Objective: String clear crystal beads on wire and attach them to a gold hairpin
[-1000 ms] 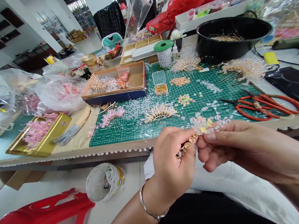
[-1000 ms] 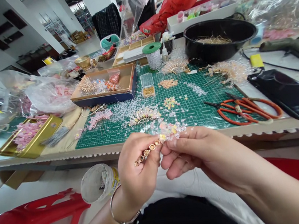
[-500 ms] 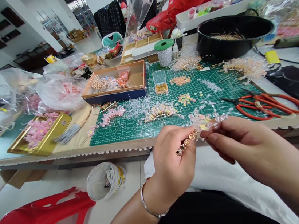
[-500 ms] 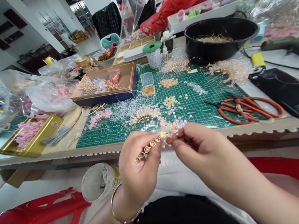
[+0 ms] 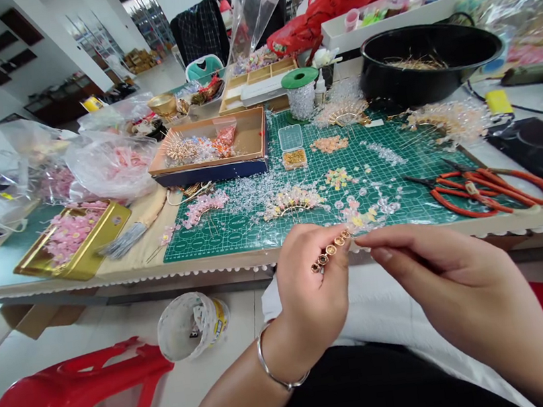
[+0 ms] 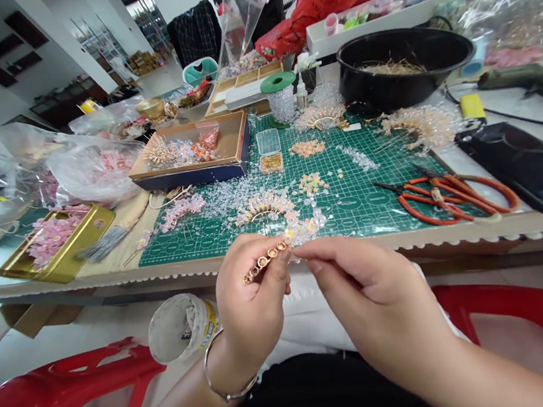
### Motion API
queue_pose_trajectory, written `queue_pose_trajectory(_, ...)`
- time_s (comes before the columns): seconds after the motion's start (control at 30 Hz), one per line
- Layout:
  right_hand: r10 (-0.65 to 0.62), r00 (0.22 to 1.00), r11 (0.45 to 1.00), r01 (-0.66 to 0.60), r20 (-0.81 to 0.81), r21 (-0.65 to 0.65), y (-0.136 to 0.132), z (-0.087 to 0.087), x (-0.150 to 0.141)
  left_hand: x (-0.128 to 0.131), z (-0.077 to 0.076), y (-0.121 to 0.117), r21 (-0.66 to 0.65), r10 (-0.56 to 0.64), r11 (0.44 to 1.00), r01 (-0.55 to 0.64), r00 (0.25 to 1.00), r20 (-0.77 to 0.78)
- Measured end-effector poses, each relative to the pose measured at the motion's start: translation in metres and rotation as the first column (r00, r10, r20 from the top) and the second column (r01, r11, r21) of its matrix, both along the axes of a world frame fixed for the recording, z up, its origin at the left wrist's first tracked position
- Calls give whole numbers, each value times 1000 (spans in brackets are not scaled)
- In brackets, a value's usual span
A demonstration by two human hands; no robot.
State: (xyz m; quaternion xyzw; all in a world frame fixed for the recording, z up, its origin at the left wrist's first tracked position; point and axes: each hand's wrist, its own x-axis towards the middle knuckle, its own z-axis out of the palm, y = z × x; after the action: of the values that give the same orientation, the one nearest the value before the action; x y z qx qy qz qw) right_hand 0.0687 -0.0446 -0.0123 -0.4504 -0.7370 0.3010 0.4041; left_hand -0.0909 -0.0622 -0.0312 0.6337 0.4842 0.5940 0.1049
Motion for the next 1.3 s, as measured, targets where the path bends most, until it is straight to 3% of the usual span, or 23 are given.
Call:
queue_pose_trajectory(0.1,5,1000,998,-6,-14,-58,6,3,1,-2,1,1,2,18,1000,-18,1000,-21)
queue_pose_trajectory(0.17,26,997,999,-24,70,-29,9,6,3,-3,2,1,-21,25,999,-26,1000,-8)
queue_pose_trajectory(0.3,42,953,976,-104,302,192,9,12,8,-4,5,1,-45,30,999,-30,999,10)
queue_pose_trajectory(0.4,6,931,898,-166,364,409,6,14,7,-4,5,0,-34,42,999,-42,999,-10)
queue_pose_trajectory(0.47,-5,928,893,-163,372,420,3,14,3,-4,4,0,7,50,999,-50,998,-48)
queue_pose_trajectory(0.53,0,940,960,-96,342,264,3,14,-2,-4,1,0,64,52,997,-46,993,-106)
queue_pose_trajectory(0.6,3,977,1000,1,214,-20,4,13,-7,-4,-3,-1,104,60,994,-42,983,-171)
queue_pose_trajectory(0.63,-2,995,982,20,97,-187,6,13,-10,-4,-4,-1,116,69,992,-46,977,-203)
queue_pose_trajectory(0.7,-24,988,884,-51,-154,-466,10,13,-13,-5,-6,-1,145,102,987,-65,958,-268)
queue_pose_trajectory(0.77,-52,937,772,-181,-344,-610,14,14,-15,-6,-7,-1,186,138,979,-79,933,-333)
queue_pose_trajectory(0.93,-141,830,579,-374,-540,-725,18,16,-17,-8,-6,1,282,217,954,-96,874,-434)
queue_pose_trajectory(1.03,-192,793,528,-413,-578,-742,16,15,-20,-8,-7,2,278,208,956,-90,880,-428)
queue_pose_trajectory(1.1,-223,773,558,-398,-594,-728,16,12,-25,-7,-8,3,230,167,970,-83,911,-378)
queue_pose_trajectory(1.3,-246,792,742,-217,-559,-634,20,0,-40,-3,-9,11,7,69,998,-68,990,-121)
